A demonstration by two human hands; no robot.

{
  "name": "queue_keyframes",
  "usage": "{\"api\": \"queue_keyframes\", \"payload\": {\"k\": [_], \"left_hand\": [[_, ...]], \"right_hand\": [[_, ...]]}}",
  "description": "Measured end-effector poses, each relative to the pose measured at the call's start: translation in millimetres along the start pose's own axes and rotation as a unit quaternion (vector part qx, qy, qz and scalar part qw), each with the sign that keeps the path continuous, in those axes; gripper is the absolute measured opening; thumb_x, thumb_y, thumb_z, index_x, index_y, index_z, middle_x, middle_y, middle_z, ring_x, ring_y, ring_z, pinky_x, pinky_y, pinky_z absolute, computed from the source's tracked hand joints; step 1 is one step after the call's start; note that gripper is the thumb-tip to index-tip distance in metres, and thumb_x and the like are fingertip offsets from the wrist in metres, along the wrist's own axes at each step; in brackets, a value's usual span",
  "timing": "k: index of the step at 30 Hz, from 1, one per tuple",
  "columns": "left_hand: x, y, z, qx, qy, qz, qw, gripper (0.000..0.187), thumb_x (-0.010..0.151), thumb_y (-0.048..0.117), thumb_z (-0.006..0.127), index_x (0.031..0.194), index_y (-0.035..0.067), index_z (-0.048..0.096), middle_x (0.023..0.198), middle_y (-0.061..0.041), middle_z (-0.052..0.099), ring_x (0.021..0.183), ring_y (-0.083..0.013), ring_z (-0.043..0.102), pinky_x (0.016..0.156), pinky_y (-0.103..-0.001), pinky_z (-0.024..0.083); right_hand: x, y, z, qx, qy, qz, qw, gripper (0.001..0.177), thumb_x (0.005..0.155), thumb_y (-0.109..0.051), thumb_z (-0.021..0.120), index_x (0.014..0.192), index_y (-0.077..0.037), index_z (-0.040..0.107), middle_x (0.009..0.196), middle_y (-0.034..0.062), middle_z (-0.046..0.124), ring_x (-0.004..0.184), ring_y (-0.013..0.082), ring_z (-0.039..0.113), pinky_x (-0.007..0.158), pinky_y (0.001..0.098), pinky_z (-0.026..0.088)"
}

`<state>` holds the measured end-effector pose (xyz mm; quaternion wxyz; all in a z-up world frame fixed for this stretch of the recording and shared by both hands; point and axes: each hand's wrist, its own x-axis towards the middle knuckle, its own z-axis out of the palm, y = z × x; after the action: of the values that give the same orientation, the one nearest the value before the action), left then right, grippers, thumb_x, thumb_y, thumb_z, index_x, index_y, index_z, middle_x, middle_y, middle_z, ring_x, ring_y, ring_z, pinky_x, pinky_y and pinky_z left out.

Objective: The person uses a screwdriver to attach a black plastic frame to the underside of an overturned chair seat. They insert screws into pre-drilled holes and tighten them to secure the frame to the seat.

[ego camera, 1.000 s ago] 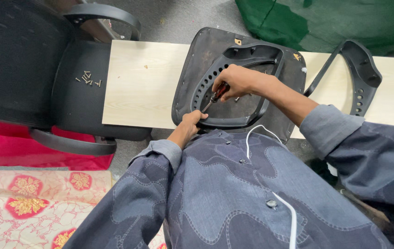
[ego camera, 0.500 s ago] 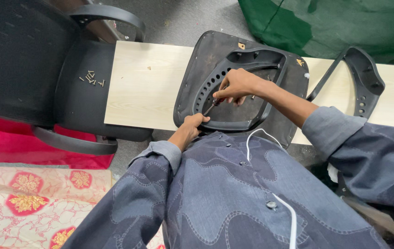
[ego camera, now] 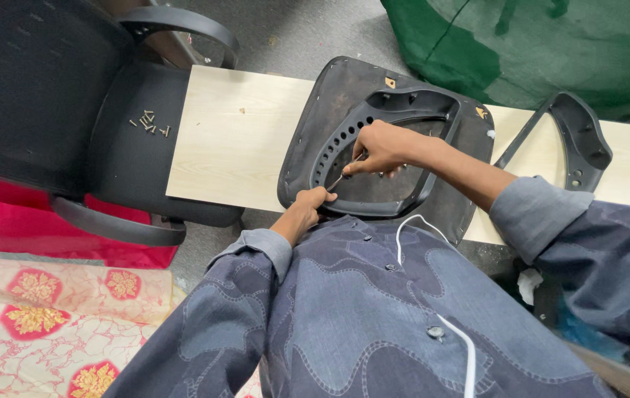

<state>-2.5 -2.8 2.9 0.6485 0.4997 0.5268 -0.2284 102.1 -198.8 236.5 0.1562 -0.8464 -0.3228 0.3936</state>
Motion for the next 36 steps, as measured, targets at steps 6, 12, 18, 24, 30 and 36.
{"api": "queue_keyframes", "payload": {"k": [6, 12, 18, 24, 30, 36], "left_hand": [[9.2, -1.7, -0.3, -0.017, -0.014, 0.005, 1.0, 0.052, 0.077, -0.006, 0.076, 0.127, -0.011, 0.063, 0.126, -0.026, 0.069, 0.116, -0.0403, 0.069, 0.094, -0.052, 0.057], [15.4, -1.0, -2.3, 0.007, -0.007, 0.011, 1.0, 0.053, 0.078, -0.004, 0.078, 0.128, -0.01, 0.062, 0.128, -0.022, 0.068, 0.122, -0.0356, 0.064, 0.106, -0.053, 0.044], [10.4, 0.8, -2.5, -0.013, -0.014, 0.018, 1.0, 0.053, 0.076, -0.005, 0.078, 0.127, -0.009, 0.063, 0.125, -0.022, 0.07, 0.117, -0.0357, 0.068, 0.099, -0.05, 0.051], [9.6, 0.9, -1.0, -0.015, -0.018, 0.012, 1.0, 0.054, 0.076, -0.005, 0.079, 0.128, -0.009, 0.063, 0.123, -0.022, 0.07, 0.113, -0.0348, 0.069, 0.098, -0.049, 0.054], [7.3, 2.2, -2.0, -0.015, -0.005, 0.015, 1.0, 0.054, 0.079, -0.004, 0.081, 0.128, -0.009, 0.059, 0.124, -0.021, 0.068, 0.115, -0.034, 0.065, 0.099, -0.05, 0.049], [-8.7, 3.1, -2.9, -0.023, 0.013, 0.083, 0.996, 0.05, 0.076, -0.001, 0.08, 0.124, -0.001, 0.067, 0.119, -0.02, 0.072, 0.109, -0.0352, 0.07, 0.095, -0.05, 0.051]], "right_hand": [[10.8, 7.9, 0.1, 0.021, 0.004, -0.05, 0.999, 0.045, 0.089, -0.041, 0.075, 0.109, -0.001, 0.075, 0.083, 0.0138, 0.077, 0.061, 0.0243, 0.077, 0.059, 0.0349, 0.063], [20.1, 22.1, -3.2, -0.054, 0.072, -0.231, 0.969, 0.037, 0.077, -0.017, 0.083, 0.112, -0.009, 0.078, 0.098, 0.0115, 0.079, 0.087, 0.0284, 0.076, 0.079, 0.0374, 0.059], [-0.5, 1.5, -9.5, -0.011, -0.019, -0.07, 0.997, 0.034, 0.09, -0.033, 0.072, 0.111, -0.007, 0.076, 0.073, 0.0166, 0.078, 0.062, 0.025, 0.078, 0.061, 0.0368, 0.062], [3.4, -4.4, -6.6, 0.048, -0.039, 0.061, 0.996, 0.05, 0.091, -0.05, 0.064, 0.102, -0.004, 0.081, 0.075, 0.0099, 0.078, 0.063, 0.0249, 0.079, 0.059, 0.0361, 0.062], [20.1, 19.3, -4.5, -0.037, 0.078, -0.239, 0.967, 0.043, 0.075, -0.029, 0.083, 0.108, -0.002, 0.076, 0.091, 0.0138, 0.079, 0.08, 0.0247, 0.077, 0.073, 0.0352, 0.06], [20.3, 21.4, -8.2, -0.054, 0.071, -0.188, 0.978, 0.034, 0.081, -0.021, 0.079, 0.112, -0.007, 0.077, 0.092, 0.014, 0.078, 0.079, 0.0289, 0.076, 0.074, 0.0373, 0.058]]}}
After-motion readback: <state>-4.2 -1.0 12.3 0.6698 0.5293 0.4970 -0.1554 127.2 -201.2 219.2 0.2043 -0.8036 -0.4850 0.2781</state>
